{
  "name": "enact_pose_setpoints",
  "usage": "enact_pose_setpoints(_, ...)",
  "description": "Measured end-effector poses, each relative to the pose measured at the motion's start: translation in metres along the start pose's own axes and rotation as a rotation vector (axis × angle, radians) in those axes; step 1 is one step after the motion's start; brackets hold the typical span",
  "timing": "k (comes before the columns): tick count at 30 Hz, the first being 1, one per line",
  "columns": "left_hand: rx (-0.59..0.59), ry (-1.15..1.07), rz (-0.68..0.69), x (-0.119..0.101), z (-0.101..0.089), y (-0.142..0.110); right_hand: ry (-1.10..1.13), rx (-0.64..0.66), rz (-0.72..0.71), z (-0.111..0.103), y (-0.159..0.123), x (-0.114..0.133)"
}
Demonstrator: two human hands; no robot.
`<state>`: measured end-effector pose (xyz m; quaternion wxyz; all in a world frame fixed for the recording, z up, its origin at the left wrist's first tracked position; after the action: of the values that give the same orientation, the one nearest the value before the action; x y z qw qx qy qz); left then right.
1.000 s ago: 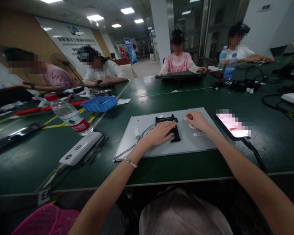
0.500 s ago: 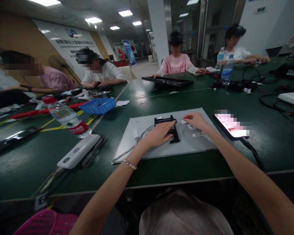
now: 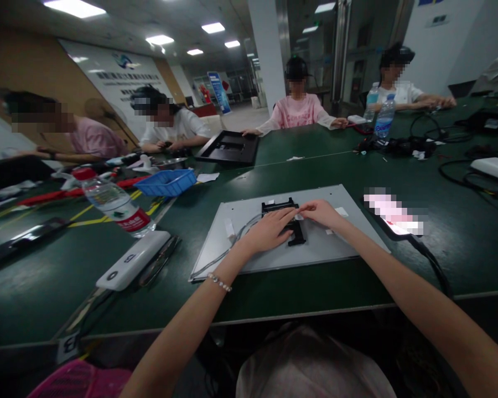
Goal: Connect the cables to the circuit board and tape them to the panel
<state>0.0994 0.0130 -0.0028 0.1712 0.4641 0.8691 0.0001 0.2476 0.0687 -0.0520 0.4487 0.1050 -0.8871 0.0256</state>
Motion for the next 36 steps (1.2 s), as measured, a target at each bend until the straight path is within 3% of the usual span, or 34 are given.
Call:
enact_pose_setpoints(9, 0.0, 0.094, 0.026, 0.0, 0.001, 0.001, -0.085, -0.052, -0.138, 0.005, 0.006, -0.001)
enact_pose_setpoints(36, -0.011, 0.086, 0.033, -0.001, 0.0, -0.001, -0.253, -0.123, -0.185, 0.003, -0.002, 0.013)
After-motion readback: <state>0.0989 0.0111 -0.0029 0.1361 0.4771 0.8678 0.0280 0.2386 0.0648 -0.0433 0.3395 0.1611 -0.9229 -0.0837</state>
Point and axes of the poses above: each hand's wrist, its own y-axis towards the middle knuckle, its own z-axis out of the palm, x = y × z, the point moved 7 cm from there along y, towards the middle knuckle, and after that the axes turned 14 degrees about -y, right-handed, at the moved point
